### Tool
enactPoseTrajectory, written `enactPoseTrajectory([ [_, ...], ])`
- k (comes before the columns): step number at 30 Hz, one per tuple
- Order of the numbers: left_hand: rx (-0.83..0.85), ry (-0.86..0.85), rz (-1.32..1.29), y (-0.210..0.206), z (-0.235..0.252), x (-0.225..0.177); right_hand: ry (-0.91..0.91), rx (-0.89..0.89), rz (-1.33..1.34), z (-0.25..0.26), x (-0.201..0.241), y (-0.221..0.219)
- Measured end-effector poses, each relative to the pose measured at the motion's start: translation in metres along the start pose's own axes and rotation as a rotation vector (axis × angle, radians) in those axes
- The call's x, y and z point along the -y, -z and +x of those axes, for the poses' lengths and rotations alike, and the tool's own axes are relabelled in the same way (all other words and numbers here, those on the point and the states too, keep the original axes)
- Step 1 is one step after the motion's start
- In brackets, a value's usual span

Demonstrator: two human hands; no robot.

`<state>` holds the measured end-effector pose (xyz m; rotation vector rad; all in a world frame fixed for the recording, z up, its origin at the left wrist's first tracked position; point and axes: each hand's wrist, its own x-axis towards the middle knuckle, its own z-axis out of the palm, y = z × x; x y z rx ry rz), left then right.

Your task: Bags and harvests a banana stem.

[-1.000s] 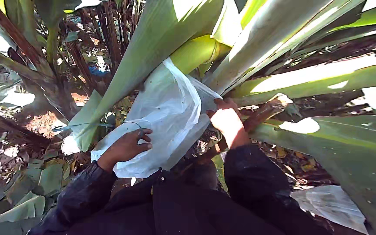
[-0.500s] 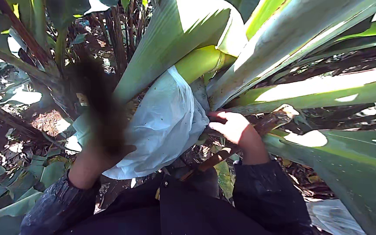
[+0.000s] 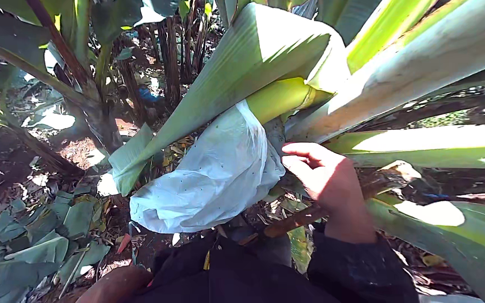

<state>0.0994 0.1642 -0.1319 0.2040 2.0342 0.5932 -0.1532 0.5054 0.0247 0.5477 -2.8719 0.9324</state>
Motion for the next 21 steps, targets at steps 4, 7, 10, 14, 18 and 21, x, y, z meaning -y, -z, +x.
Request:
enactPoseTrajectory([
  [4,-0.07,-0.145,-0.166,0.003,0.013,0.042,0.092,0.027,0.057,0.005,0.013,-0.01],
  [7,-0.415,-0.253,-0.551,0.029,-0.016,0.068,0.118,0.097,0.273,0.002,0.021,-0.023],
  [10,-1.125,-0.563,-0.675,0.071,-0.041,0.043,0.107,0.401,0.709,-0.011,0.04,-0.059],
  [14,-1.64,-0.788,-0.211,0.112,-0.018,-0.045,0.0,0.791,1.057,-0.027,0.077,-0.101],
  [18,-1.426,-0.887,0.27,0.133,0.024,-0.097,-0.092,0.398,1.278,-0.029,0.086,-0.091],
  [21,-1.454,-0.837,0.159,0.171,0.03,-0.097,-0.013,0.057,1.08,-0.023,0.066,-0.064],
])
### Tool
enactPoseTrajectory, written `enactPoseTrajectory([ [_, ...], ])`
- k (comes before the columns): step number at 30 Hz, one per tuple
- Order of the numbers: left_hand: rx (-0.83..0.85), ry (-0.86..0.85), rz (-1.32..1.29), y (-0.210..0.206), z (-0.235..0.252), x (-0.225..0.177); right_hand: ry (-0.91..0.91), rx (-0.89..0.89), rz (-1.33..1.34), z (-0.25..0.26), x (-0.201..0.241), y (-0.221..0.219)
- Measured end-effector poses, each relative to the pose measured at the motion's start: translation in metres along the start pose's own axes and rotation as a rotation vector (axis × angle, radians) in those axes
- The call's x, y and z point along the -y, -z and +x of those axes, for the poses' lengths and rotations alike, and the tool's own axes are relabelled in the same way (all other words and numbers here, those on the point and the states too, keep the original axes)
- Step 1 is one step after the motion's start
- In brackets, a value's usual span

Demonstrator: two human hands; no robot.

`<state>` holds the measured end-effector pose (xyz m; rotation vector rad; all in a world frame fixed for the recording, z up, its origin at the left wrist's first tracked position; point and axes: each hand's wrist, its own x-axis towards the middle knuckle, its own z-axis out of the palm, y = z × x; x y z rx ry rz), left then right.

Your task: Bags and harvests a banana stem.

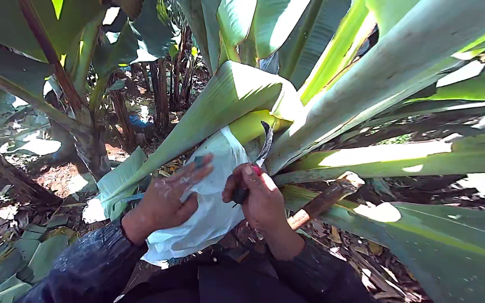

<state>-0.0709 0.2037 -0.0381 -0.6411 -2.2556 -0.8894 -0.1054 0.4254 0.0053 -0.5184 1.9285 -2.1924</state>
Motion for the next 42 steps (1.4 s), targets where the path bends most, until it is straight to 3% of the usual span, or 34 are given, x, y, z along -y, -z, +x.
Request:
enactPoseTrajectory([
  [2,-0.112,0.223,0.113,-0.001,0.03,0.02,0.102,-0.117,-0.15,0.0,0.004,0.011],
  [4,-0.019,0.449,0.221,-0.007,0.065,0.037,0.171,-0.158,-0.199,0.005,0.004,0.013],
  [6,0.146,0.553,0.261,-0.009,0.094,0.048,0.234,-0.169,-0.185,0.013,0.004,0.013],
  [9,0.241,0.499,0.359,0.007,0.116,0.06,0.271,-0.227,-0.214,0.022,0.007,0.01],
  [13,0.23,0.365,0.536,0.051,0.128,0.059,0.413,-0.26,-0.176,0.036,-0.01,0.01],
  [17,0.365,0.337,0.535,0.113,0.155,0.02,0.427,-0.294,0.016,0.054,-0.031,-0.005],
  [21,0.538,0.378,0.479,0.144,0.187,-0.018,0.427,-0.344,0.191,0.073,-0.034,-0.015],
  [25,0.59,0.403,0.47,0.151,0.205,-0.02,0.41,-0.489,0.239,0.098,-0.005,-0.006],
  [33,0.575,0.534,0.13,0.148,0.2,-0.023,0.341,-0.406,0.536,0.117,0.013,-0.041],
  [37,0.541,0.599,0.023,0.146,0.201,-0.018,0.375,-0.375,0.651,0.161,0.034,-0.039],
  [39,0.511,0.649,-0.064,0.145,0.197,-0.013,0.353,-0.33,0.561,0.164,0.017,-0.055],
  [42,0.481,0.715,-0.202,0.149,0.196,-0.006,0.228,-0.169,0.493,0.129,-0.033,-0.09],
])
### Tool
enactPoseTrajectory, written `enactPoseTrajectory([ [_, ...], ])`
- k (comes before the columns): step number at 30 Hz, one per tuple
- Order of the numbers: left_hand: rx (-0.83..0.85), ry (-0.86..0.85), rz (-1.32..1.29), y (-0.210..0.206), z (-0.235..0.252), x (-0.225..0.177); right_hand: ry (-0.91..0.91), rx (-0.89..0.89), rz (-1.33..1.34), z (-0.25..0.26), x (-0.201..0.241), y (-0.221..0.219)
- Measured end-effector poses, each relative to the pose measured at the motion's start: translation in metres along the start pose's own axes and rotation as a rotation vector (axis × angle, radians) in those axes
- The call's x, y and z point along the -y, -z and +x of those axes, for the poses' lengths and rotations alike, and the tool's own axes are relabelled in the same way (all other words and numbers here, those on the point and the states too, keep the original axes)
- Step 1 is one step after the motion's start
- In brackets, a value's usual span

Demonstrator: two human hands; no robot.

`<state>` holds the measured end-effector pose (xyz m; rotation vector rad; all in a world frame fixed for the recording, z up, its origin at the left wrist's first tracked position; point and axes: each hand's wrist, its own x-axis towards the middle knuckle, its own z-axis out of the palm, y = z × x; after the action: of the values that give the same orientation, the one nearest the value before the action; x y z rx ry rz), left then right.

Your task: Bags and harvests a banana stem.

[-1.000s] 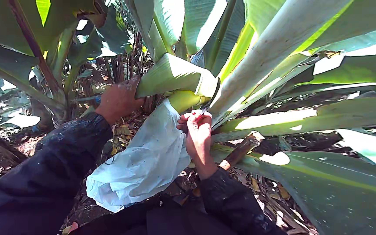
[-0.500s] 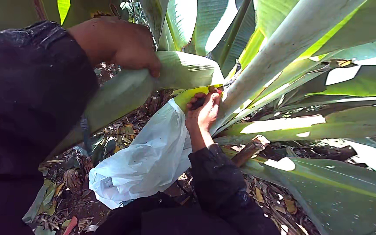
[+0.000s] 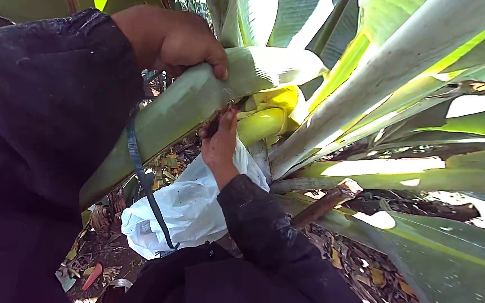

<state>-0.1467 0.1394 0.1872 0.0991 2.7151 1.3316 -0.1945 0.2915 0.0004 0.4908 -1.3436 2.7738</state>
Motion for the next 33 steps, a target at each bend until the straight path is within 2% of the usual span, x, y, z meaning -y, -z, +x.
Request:
enactPoseTrajectory([
  [2,-0.003,0.021,-0.076,0.003,-0.001,0.01,-0.048,0.035,0.057,-0.022,-0.011,0.004],
  [5,0.01,0.029,-0.203,-0.001,-0.005,0.03,-0.045,0.068,0.055,-0.025,-0.004,0.016],
  [9,0.077,-0.082,-0.459,-0.012,0.008,0.059,-0.042,0.137,-0.056,-0.018,-0.007,0.022],
  [12,0.139,-0.118,-0.619,-0.027,0.006,0.083,-0.15,0.311,-0.358,-0.077,-0.02,0.037],
  [14,0.202,-0.164,-0.747,-0.039,0.008,0.101,-0.12,0.292,-0.395,-0.105,-0.016,0.05],
  [16,0.219,-0.21,-0.881,-0.046,0.015,0.115,0.025,0.236,-0.367,-0.092,-0.004,0.058],
  [18,0.257,-0.227,-0.954,-0.055,0.021,0.12,0.181,0.18,-0.331,-0.057,0.009,0.054],
  [19,0.277,-0.239,-0.973,-0.057,0.023,0.12,0.216,0.157,-0.312,-0.038,0.015,0.048],
  [21,0.308,-0.261,-1.002,-0.059,0.023,0.117,0.174,0.118,-0.277,-0.01,0.025,0.033],
  [24,0.311,-0.27,-1.0,-0.055,0.017,0.113,0.036,0.112,-0.236,0.003,0.006,0.016],
  [26,0.324,-0.268,-0.961,-0.053,0.009,0.12,-0.035,0.193,-0.295,-0.031,-0.026,0.02],
  [28,0.29,-0.206,-0.824,-0.043,-0.009,0.131,-0.079,0.282,-0.371,-0.079,-0.04,0.035],
  [30,0.103,-0.084,-0.531,-0.024,-0.035,0.146,-0.117,0.369,-0.463,-0.103,-0.023,0.056],
  [33,-0.234,0.035,-0.086,0.009,-0.08,0.161,-0.084,0.386,-0.512,-0.098,0.009,0.083],
])
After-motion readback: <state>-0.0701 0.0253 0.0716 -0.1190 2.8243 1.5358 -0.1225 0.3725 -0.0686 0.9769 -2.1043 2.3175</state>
